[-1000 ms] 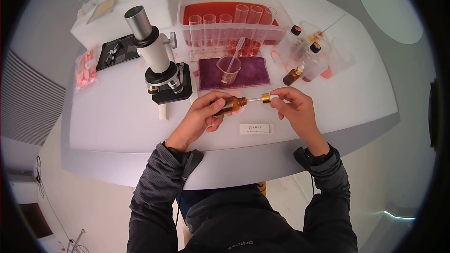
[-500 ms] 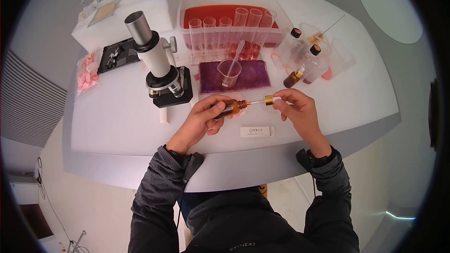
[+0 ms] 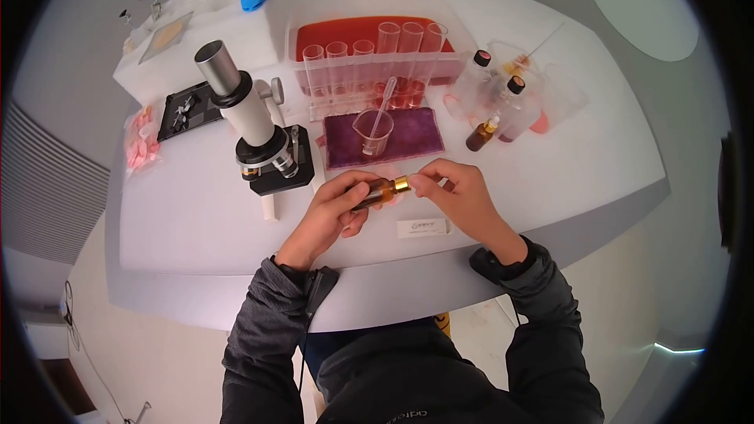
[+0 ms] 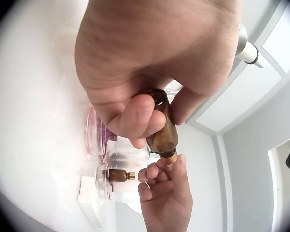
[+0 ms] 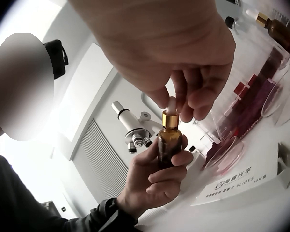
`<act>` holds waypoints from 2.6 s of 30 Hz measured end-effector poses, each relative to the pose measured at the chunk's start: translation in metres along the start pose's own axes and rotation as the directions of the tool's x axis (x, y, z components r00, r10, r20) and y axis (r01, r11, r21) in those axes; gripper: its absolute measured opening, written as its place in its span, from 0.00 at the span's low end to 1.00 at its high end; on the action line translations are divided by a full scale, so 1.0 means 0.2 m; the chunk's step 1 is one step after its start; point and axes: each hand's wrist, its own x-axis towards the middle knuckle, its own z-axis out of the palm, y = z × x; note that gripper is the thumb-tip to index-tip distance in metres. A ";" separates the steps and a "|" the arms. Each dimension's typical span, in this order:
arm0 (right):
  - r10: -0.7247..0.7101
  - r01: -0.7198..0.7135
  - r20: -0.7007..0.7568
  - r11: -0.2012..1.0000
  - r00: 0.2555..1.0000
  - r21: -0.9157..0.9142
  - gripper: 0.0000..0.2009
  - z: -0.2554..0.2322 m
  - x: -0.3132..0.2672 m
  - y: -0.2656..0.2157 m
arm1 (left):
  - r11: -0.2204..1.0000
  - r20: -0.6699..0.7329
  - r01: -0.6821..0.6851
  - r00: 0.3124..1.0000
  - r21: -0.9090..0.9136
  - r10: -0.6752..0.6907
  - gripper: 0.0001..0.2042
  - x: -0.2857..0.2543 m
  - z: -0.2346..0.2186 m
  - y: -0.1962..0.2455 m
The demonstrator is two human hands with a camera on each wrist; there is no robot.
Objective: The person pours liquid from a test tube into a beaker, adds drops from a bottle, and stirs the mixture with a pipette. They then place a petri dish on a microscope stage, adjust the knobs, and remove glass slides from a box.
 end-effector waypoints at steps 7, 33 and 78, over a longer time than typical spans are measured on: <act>-0.032 0.032 0.001 0.998 0.999 0.054 0.09 -0.01 -0.02 -0.01 | 1.000 -0.019 0.013 1.000 0.027 -0.012 0.18 0.00 0.01 0.00; -0.246 0.248 0.050 0.968 0.968 -0.029 0.14 0.02 0.00 0.04 | 1.000 -0.011 0.019 1.000 0.018 -0.019 0.17 -0.01 0.02 0.01; -0.302 0.218 0.140 0.241 0.943 -0.946 0.09 -0.40 0.36 0.16 | 0.986 0.005 0.035 0.999 0.163 -0.036 0.12 -0.02 0.01 0.01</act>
